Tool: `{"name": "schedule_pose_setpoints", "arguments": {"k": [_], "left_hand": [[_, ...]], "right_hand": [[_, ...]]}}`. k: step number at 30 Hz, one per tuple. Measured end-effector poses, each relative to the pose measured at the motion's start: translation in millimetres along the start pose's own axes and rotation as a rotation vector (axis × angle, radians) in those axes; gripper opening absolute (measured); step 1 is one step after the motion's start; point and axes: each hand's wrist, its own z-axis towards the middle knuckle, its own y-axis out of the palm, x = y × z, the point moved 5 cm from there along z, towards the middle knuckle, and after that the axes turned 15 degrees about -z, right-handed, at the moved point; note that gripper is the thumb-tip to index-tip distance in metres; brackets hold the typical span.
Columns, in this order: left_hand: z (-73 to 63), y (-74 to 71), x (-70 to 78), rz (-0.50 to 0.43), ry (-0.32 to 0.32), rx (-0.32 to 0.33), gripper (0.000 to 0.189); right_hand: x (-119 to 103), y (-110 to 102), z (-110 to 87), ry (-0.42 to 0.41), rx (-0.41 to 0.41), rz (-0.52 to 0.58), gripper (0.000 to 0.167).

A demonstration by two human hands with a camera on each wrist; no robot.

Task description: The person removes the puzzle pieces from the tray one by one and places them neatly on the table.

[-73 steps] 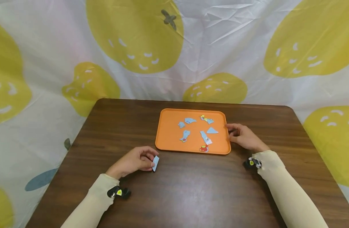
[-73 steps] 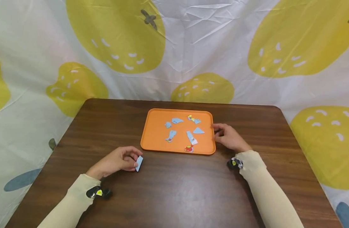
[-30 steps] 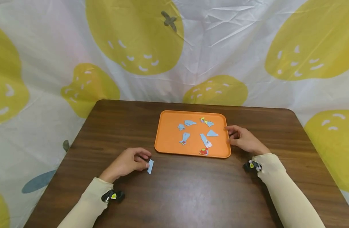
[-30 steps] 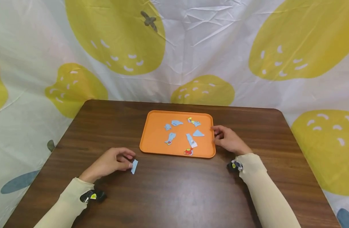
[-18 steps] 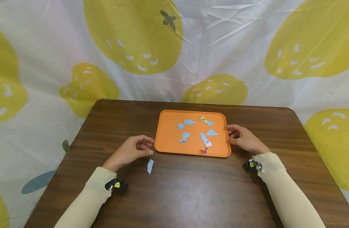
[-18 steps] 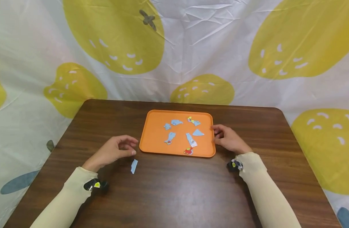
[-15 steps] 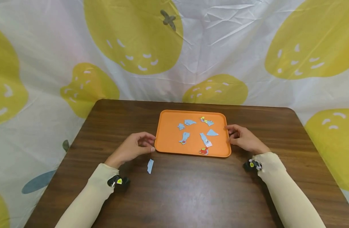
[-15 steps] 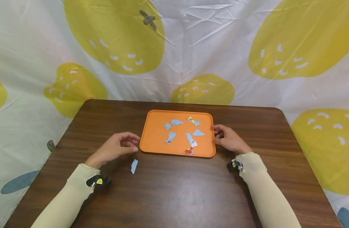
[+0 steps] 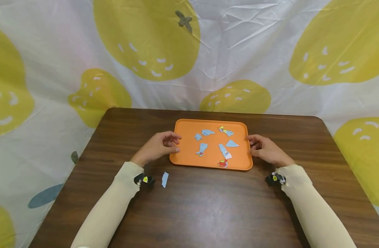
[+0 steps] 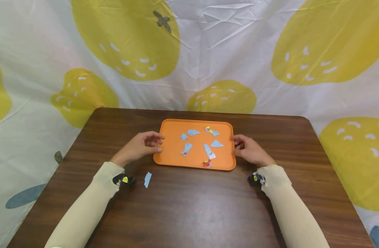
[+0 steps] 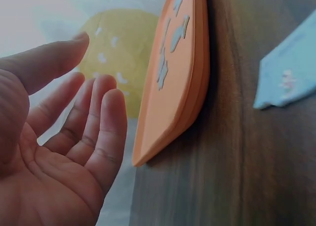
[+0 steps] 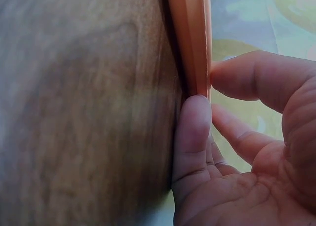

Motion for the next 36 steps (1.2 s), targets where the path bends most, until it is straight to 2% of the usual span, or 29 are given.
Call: {"name": "schedule_pose_setpoints", "arguments": {"k": [10,19,26,36], "left_hand": [[38.0,22.4,-0.4,-0.02,0.02,-0.064,0.05],[60.2,48.2,-10.0,0.011,-0.022,-0.166,0.051],[66.3,60.2,-18.7,0.056,-0.087,-0.173,0.053],[69.2,66.7,-22.6,0.183,-0.11,-0.18,0.055]], "right_hand": [[-1,0,0.3,-0.001,0.0,-0.023,0.06],[1,1,1.3,0.001,-0.006,-0.027,0.059],[-1,1,1.2,0.001,-0.007,-0.014,0.06],[1,3,0.3,0.007,-0.013,-0.022,0.058]]}}
